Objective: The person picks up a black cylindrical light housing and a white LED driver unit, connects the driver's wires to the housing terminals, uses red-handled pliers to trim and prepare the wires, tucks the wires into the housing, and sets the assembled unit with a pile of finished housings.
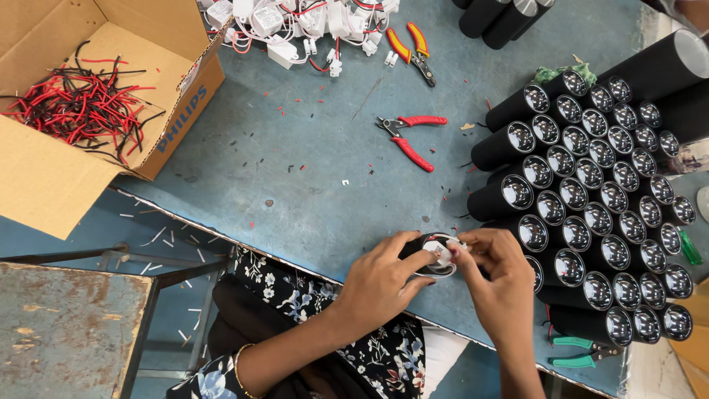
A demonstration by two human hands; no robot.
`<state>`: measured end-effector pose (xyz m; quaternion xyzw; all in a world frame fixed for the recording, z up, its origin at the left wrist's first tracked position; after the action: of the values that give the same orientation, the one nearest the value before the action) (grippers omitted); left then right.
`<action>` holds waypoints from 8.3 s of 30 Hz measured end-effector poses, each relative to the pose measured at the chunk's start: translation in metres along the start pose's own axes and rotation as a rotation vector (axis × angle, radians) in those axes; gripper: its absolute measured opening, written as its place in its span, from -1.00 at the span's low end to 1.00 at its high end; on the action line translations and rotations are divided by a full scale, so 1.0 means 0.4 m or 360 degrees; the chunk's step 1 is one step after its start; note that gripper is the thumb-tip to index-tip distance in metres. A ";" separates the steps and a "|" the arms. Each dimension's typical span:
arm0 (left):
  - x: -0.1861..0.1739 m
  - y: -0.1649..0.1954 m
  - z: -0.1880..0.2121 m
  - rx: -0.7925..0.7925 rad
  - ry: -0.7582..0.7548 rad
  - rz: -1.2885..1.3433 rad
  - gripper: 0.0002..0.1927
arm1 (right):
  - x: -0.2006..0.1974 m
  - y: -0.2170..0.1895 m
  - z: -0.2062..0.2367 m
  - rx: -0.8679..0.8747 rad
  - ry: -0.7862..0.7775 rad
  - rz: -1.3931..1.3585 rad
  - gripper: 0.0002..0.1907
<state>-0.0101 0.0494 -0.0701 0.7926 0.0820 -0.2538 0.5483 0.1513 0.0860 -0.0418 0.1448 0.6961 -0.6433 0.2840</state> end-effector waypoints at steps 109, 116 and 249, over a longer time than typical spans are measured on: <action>-0.013 0.000 -0.058 0.0358 -0.0175 -0.0085 -0.52 | 0.024 -0.051 0.004 -0.0233 -0.0026 0.0626 -0.86; -0.011 -0.007 -0.056 0.0294 -0.0197 -0.0024 -0.54 | 0.007 -0.035 -0.019 -0.0078 -0.0154 0.0482 -0.80; 0.001 -0.032 -0.135 -0.0028 -0.0144 -0.0109 -0.81 | 0.026 -0.031 -0.037 -0.0386 0.0152 0.0260 -0.82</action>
<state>0.0020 0.1035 -0.0664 0.7722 0.0866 -0.3072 0.5493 0.1329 0.0972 -0.0378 0.1963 0.7672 -0.5217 0.3173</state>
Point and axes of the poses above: each hand's wrist, its own z-axis away from the middle knuckle, its own x-axis out of the palm, y = z × x, the point moved 10 cm from there along -z, towards the middle knuckle, and after that the axes turned 10 degrees about -y, right-handed, at the moved point
